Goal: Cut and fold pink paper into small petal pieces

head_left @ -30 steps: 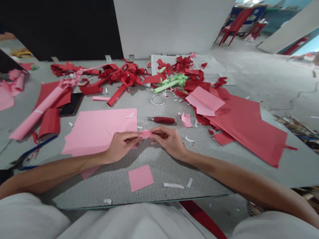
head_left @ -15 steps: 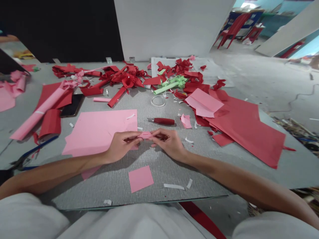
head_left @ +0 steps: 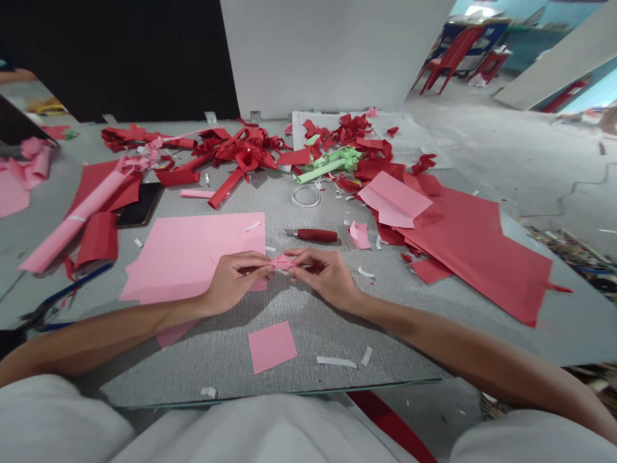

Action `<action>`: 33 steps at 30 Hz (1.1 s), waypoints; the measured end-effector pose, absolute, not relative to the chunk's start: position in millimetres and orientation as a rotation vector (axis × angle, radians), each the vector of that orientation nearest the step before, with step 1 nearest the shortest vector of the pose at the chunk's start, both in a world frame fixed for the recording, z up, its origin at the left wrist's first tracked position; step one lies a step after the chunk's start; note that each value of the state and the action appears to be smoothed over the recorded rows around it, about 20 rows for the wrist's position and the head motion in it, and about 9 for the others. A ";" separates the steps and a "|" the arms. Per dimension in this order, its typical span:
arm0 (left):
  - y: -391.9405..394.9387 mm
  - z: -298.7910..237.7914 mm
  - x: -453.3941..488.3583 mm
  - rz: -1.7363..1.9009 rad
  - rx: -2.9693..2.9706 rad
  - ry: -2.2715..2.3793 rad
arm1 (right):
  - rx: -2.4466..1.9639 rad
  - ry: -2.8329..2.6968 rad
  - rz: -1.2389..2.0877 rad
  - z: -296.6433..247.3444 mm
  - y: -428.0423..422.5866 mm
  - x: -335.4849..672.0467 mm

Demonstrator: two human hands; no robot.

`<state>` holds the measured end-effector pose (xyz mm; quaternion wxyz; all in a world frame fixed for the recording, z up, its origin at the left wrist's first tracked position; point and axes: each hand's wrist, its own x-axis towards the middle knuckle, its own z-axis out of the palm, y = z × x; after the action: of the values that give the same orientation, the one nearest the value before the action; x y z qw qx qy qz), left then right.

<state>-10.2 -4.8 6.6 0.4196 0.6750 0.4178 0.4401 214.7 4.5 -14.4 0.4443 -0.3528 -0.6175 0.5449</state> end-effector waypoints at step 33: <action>-3.0 11.5 -3.4 0.727 1.705 0.953 | -0.636 -1.922 0.844 -18.3 2.6 217.2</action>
<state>-3.4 -3.0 11.5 0.5043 0.7064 0.3948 0.3014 217.2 2.6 -18.3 0.4564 -0.2581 -0.7797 0.3422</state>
